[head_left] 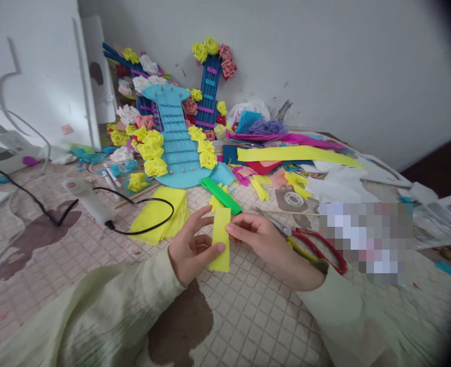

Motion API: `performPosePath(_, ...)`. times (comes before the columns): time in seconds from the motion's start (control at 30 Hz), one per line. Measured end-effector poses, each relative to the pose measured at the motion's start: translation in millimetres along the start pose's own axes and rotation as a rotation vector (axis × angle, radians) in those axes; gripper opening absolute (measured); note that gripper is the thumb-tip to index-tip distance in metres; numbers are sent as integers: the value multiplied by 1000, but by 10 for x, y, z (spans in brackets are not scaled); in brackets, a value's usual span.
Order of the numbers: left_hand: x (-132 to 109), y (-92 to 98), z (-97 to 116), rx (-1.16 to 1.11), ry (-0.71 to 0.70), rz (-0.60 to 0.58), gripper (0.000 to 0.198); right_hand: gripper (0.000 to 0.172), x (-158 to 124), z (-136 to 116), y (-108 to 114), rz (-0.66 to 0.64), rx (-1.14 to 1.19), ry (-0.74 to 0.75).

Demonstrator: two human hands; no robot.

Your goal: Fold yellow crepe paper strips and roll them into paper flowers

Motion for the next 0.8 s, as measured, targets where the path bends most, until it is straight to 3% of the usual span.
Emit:
performPosePath(0.17,14,-27,-31,155,121,-106,31,13,-25,-42,-21,37,18,17)
performPosePath(0.33,13,-50,60,328,-113,-123,18,13,-36,-24,-37,13,29,40)
performPosePath(0.8,4,-35,-52,493,-146,-146,29,17,18,-3,95,164,178,42)
Point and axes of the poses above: each hand's wrist, its own x-axis towards the middle knuckle, its own y-axis out of the back of the hand, z = x × y, the point moved 3 cm from there along x, towards the middle knuckle, and after that the axes turned 6 degrees about y, right-handed, at the moved point
